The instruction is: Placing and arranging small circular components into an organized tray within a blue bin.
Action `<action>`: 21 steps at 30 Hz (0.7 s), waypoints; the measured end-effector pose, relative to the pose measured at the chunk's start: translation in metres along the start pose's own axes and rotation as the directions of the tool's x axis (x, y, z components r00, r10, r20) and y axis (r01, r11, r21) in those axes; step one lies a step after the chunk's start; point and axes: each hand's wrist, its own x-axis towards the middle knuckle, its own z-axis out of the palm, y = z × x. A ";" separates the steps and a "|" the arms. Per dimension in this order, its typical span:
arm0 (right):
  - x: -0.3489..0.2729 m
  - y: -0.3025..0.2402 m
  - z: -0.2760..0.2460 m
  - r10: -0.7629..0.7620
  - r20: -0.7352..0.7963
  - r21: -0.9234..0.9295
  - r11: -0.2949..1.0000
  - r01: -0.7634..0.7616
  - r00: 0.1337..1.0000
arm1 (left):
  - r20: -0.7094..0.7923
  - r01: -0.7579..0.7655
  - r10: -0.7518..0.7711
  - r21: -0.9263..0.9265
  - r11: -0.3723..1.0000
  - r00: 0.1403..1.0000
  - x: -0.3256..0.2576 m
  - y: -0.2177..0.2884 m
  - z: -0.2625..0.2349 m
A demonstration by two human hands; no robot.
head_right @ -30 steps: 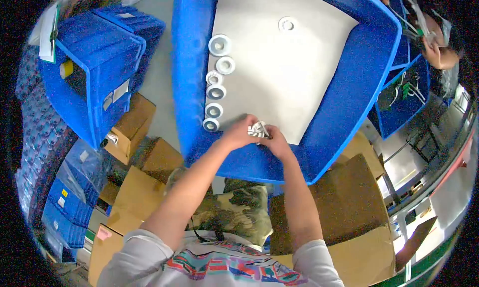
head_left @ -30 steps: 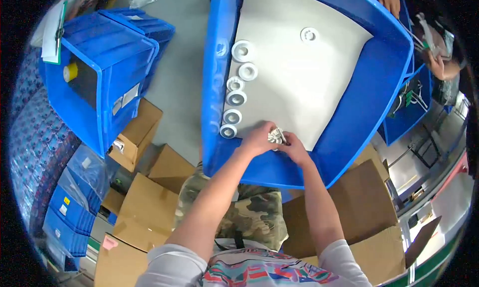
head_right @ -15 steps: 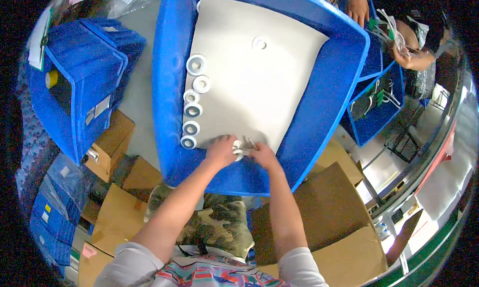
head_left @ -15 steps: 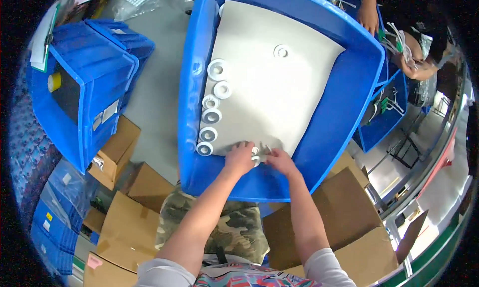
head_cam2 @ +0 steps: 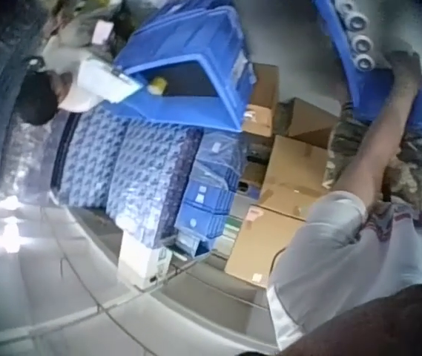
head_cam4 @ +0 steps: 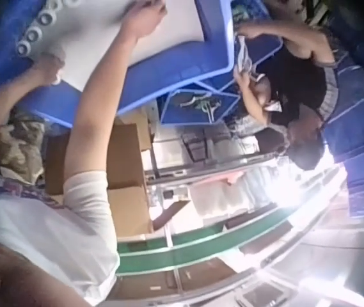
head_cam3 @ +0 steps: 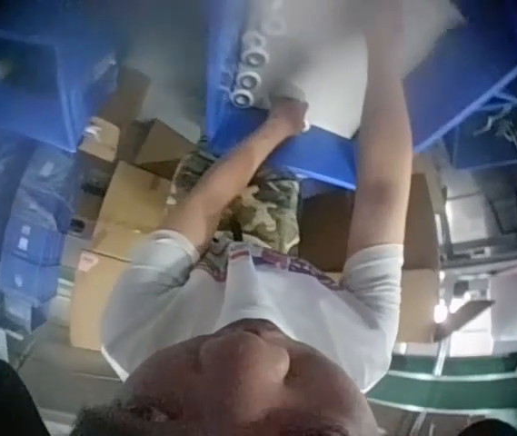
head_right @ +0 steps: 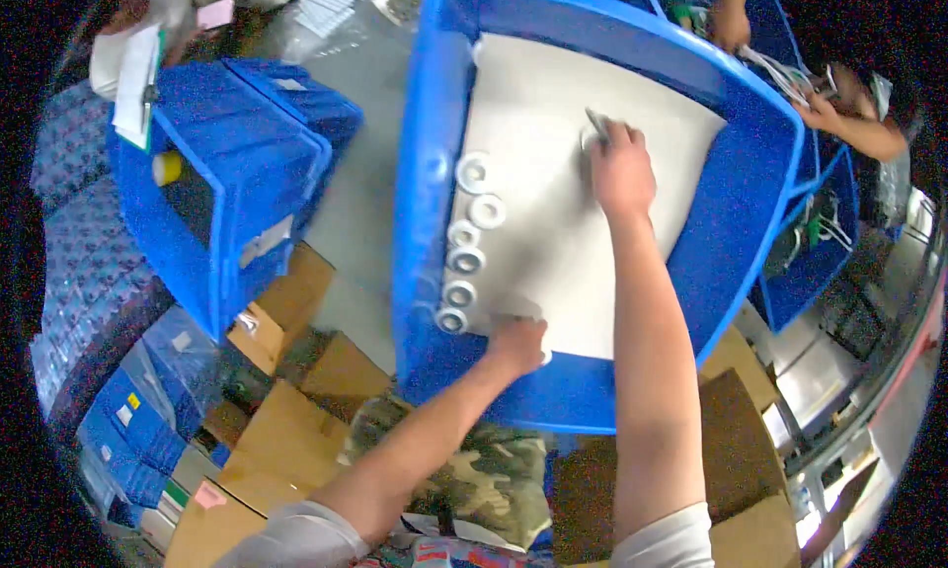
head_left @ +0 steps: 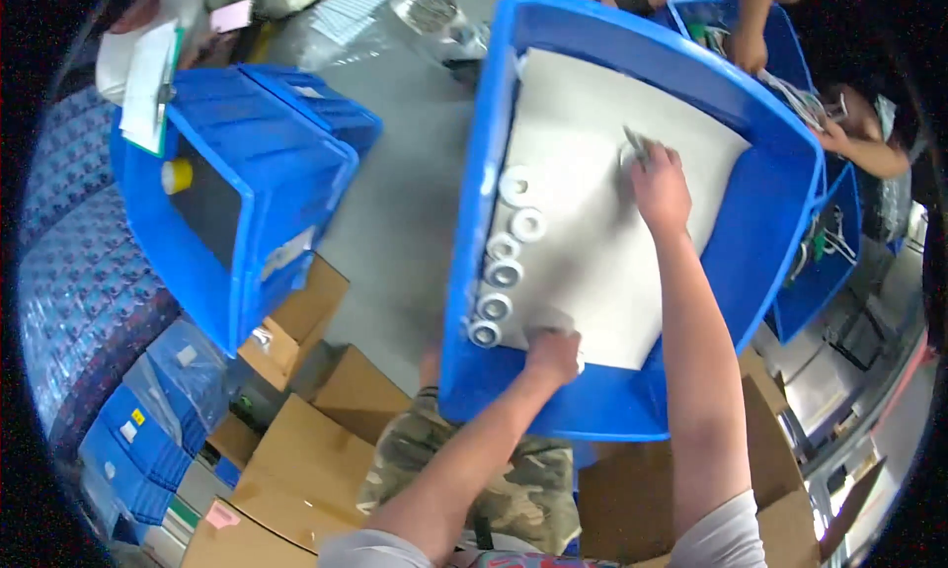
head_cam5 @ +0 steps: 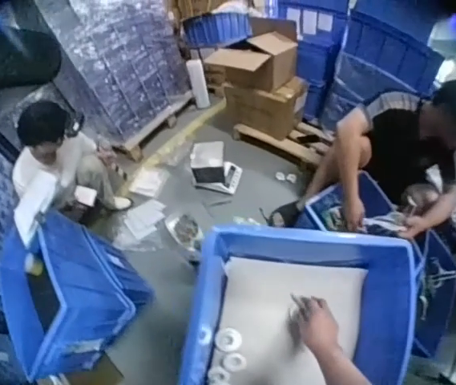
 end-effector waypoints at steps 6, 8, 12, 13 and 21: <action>-0.027 0.032 0.032 0.094 0.200 -0.028 0.996 -0.090 0.975 | 0.085 -0.039 0.045 -0.073 0.997 0.995 -0.008 -0.024 -0.014; -0.050 0.011 0.033 0.044 0.097 -0.018 0.999 -0.042 0.994 | 0.147 -0.042 0.057 -0.101 0.994 0.987 -0.010 -0.034 -0.016; -0.070 0.002 0.042 0.202 0.202 -0.015 0.979 -0.203 0.958 | 0.185 -0.090 0.166 -0.361 0.928 0.969 -0.029 -0.044 -0.035; -0.075 0.000 0.044 0.248 0.264 -0.058 0.969 -0.241 0.932 | 0.181 -0.093 0.166 -0.353 0.931 0.969 -0.033 -0.051 -0.044; -0.223 0.038 -0.018 0.497 0.209 0.766 0.452 -0.457 0.842 | 0.176 0.103 0.249 -0.954 0.282 0.952 -0.088 -0.034 -0.115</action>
